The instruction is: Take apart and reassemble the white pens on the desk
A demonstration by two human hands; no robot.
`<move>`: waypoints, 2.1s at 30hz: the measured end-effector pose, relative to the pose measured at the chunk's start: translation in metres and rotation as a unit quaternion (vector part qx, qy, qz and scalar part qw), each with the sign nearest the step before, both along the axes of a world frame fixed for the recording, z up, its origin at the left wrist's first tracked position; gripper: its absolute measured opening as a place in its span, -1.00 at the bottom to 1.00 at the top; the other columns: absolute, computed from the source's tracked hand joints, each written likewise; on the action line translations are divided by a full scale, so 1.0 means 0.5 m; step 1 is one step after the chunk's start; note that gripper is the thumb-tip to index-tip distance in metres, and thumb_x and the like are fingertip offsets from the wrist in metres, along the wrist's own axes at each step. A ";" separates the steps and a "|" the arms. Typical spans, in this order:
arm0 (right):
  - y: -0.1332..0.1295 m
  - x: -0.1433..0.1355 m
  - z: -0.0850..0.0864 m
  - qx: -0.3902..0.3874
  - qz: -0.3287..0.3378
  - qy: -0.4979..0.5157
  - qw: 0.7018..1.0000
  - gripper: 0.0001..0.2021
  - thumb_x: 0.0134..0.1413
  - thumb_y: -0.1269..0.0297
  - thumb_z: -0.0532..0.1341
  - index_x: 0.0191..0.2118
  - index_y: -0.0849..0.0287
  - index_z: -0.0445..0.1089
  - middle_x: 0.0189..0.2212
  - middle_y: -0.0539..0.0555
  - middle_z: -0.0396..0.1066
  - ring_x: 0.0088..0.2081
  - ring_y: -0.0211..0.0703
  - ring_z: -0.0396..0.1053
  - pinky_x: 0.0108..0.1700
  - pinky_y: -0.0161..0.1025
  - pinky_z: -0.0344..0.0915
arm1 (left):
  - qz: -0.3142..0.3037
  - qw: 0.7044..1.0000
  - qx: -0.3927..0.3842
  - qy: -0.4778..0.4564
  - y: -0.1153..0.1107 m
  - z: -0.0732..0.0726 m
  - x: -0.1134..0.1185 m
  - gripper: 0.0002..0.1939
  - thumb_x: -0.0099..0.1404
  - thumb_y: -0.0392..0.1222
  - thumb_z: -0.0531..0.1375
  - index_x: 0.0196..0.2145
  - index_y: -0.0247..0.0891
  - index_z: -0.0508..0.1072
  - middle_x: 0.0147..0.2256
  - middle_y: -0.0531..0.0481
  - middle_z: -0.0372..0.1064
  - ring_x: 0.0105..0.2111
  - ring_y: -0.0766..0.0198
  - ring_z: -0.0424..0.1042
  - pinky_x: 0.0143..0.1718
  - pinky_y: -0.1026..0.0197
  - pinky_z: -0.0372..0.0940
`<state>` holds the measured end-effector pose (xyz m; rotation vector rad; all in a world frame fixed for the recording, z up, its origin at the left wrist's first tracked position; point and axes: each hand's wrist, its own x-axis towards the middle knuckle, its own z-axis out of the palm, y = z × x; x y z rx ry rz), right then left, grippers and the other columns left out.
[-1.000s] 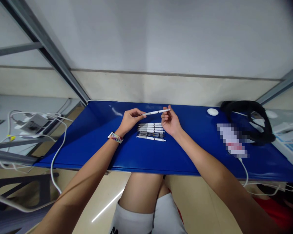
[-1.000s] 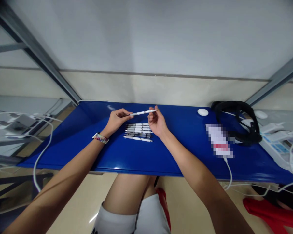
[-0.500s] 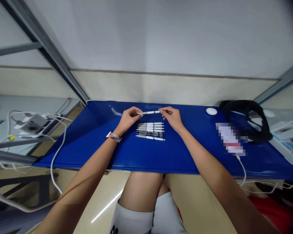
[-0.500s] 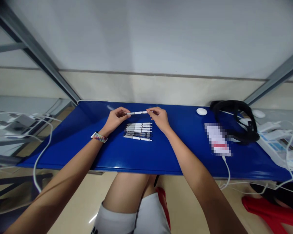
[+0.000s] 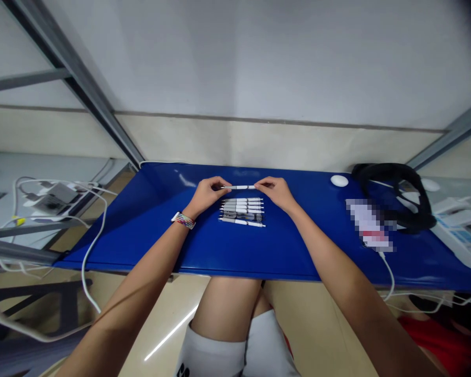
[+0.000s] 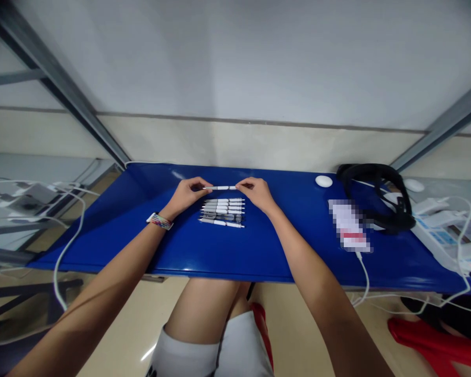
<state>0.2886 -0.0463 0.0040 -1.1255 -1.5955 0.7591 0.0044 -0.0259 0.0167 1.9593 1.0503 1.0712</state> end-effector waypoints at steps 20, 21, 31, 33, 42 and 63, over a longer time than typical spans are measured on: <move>-0.013 0.009 0.009 0.043 0.055 -0.139 0.988 -0.86 0.15 0.31 0.35 -0.33 -0.04 0.69 -0.29 0.06 0.63 -0.20 0.01 0.50 -0.06 -0.03 0.35 | -0.056 0.989 0.072 0.115 0.002 -0.007 0.004 -0.90 0.30 -0.15 0.30 -0.34 -0.11 0.66 -0.26 -0.03 0.65 -0.19 0.06 0.56 0.16 -0.12 0.23; -0.014 0.008 0.010 0.044 0.055 -0.143 0.987 -0.86 0.15 0.31 0.35 -0.34 -0.04 0.69 -0.29 0.06 0.63 -0.20 0.02 0.50 -0.06 -0.03 0.35 | -0.059 0.989 0.071 0.118 0.002 -0.006 0.004 -0.90 0.30 -0.16 0.30 -0.34 -0.11 0.65 -0.25 -0.03 0.65 -0.19 0.05 0.56 0.16 -0.12 0.22; -0.017 0.009 0.014 0.058 0.054 -0.195 0.978 -0.84 0.19 0.34 0.31 -0.33 -0.03 0.66 -0.28 0.08 0.62 -0.17 0.04 0.48 -0.04 -0.01 0.33 | -0.059 0.989 0.064 0.117 -0.002 0.002 0.004 -0.85 0.26 -0.24 0.27 -0.32 -0.10 0.68 -0.24 -0.04 0.65 -0.17 0.03 0.53 0.12 -0.09 0.25; -0.017 0.010 0.015 0.060 0.050 -0.204 0.976 -0.83 0.20 0.35 0.30 -0.34 -0.01 0.65 -0.27 0.08 0.61 -0.17 0.04 0.48 0.00 0.00 0.34 | -0.059 0.989 0.063 0.120 -0.003 0.003 0.004 -0.85 0.28 -0.23 0.26 -0.31 -0.11 0.67 -0.23 -0.05 0.65 -0.16 0.02 0.53 0.13 -0.09 0.23; -0.033 -0.062 -0.008 -0.003 -0.101 -0.028 0.994 -0.75 0.20 0.24 0.26 -0.06 0.07 0.62 -0.04 0.15 0.60 0.00 0.06 0.54 0.13 0.04 0.42 | 0.027 0.999 -0.028 -0.027 -0.028 -0.003 0.038 -0.71 0.46 0.01 0.18 -0.14 -0.20 0.63 -0.09 -0.12 0.62 -0.04 0.03 0.54 0.09 0.02 0.33; -0.074 -0.127 -0.018 0.002 -0.124 -0.033 0.992 -0.72 0.20 0.25 0.22 -0.03 0.02 0.58 0.08 0.15 0.55 0.20 0.14 0.41 0.33 0.14 0.26 | 0.063 0.979 -0.086 -0.171 -0.052 -0.013 0.082 -0.76 0.42 -0.05 0.16 -0.25 -0.20 0.58 -0.13 -0.10 0.58 0.02 0.05 0.50 0.22 0.02 0.28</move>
